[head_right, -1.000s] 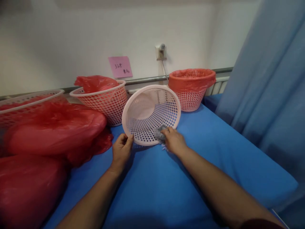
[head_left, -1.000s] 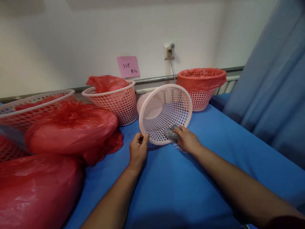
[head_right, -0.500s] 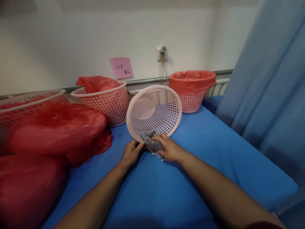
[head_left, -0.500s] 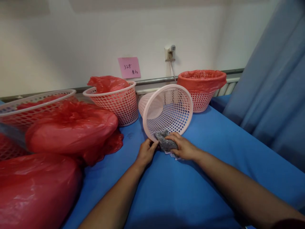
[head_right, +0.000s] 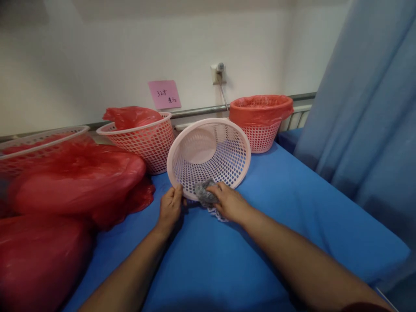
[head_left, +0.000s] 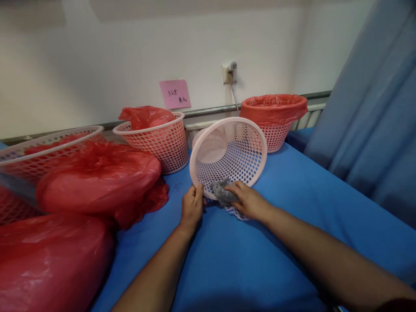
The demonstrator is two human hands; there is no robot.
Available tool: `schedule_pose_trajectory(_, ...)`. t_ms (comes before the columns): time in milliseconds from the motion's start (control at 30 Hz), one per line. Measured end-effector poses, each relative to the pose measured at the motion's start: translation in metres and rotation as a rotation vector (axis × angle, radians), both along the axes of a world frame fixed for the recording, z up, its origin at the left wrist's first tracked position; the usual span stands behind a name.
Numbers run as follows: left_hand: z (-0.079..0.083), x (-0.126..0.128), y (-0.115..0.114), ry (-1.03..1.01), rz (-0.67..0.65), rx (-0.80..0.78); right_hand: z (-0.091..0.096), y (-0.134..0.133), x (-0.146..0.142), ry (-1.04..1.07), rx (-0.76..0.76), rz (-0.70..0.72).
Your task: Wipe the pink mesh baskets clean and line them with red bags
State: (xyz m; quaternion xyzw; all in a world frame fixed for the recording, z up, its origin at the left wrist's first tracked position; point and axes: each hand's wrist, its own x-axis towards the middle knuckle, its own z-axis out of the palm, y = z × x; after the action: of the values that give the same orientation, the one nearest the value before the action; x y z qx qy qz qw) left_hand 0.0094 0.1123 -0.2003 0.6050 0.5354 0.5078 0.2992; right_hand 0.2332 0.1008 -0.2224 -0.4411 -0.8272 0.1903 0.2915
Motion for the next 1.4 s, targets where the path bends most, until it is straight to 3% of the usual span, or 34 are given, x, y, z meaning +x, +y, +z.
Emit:
schedule_pose_trajectory(100, 0.010, -0.008, 0.000, -0.005, 0.077, 0.082, 0.000, 0.011, 0.019, -0.103, -0.031, -0.199)
schedule_pose_trajectory(167, 0.009, -0.008, 0.001, -0.028, 0.060, 0.080, -0.003, 0.015, 0.024, -0.105, -0.033, -0.232)
schedule_pose_trajectory(367, -0.018, 0.009, 0.000, 0.011, -0.289, -0.106, -0.008, 0.005, 0.011, 0.066, -0.003, -0.023)
schedule_pose_trajectory(433, -0.025, 0.014, 0.000, 0.023, -0.330, -0.121, -0.006, 0.001, 0.006, 0.106, 0.000, 0.039)
schedule_pose_trajectory(567, -0.023, 0.012, 0.001, -0.004, -0.275, -0.098, -0.001, -0.001, 0.005, 0.021, 0.046, 0.081)
schedule_pose_trajectory(767, -0.005, 0.001, 0.002, -0.019, -0.131, -0.063, -0.002, 0.017, 0.026, -0.192, 0.011, -0.329)
schedule_pose_trajectory(833, -0.004, 0.002, 0.000, -0.011, -0.118, -0.054, -0.002, 0.016, 0.027, -0.175, 0.017, -0.299)
schedule_pose_trajectory(967, -0.007, 0.007, -0.005, 0.023, -0.116, -0.044, -0.001, -0.001, 0.007, -0.084, 0.096, 0.019)
schedule_pose_trajectory(1033, -0.004, 0.006, -0.007, 0.036, -0.087, -0.026, 0.001, -0.006, -0.002, -0.074, 0.129, 0.090)
schedule_pose_trajectory(1100, 0.002, 0.001, -0.007, 0.041, -0.030, 0.010, 0.001, -0.004, -0.002, -0.140, 0.118, 0.003)
schedule_pose_trajectory(1233, 0.016, -0.008, -0.005, 0.040, 0.081, 0.097, 0.001, 0.012, 0.021, -0.285, 0.055, -0.344)
schedule_pose_trajectory(1300, 0.016, -0.008, -0.005, 0.019, 0.076, 0.091, 0.002, 0.016, 0.030, -0.266, 0.039, -0.355)
schedule_pose_trajectory(1400, 0.004, 0.000, -0.005, -0.025, -0.079, -0.022, 0.002, 0.011, 0.027, -0.166, 0.028, -0.200)
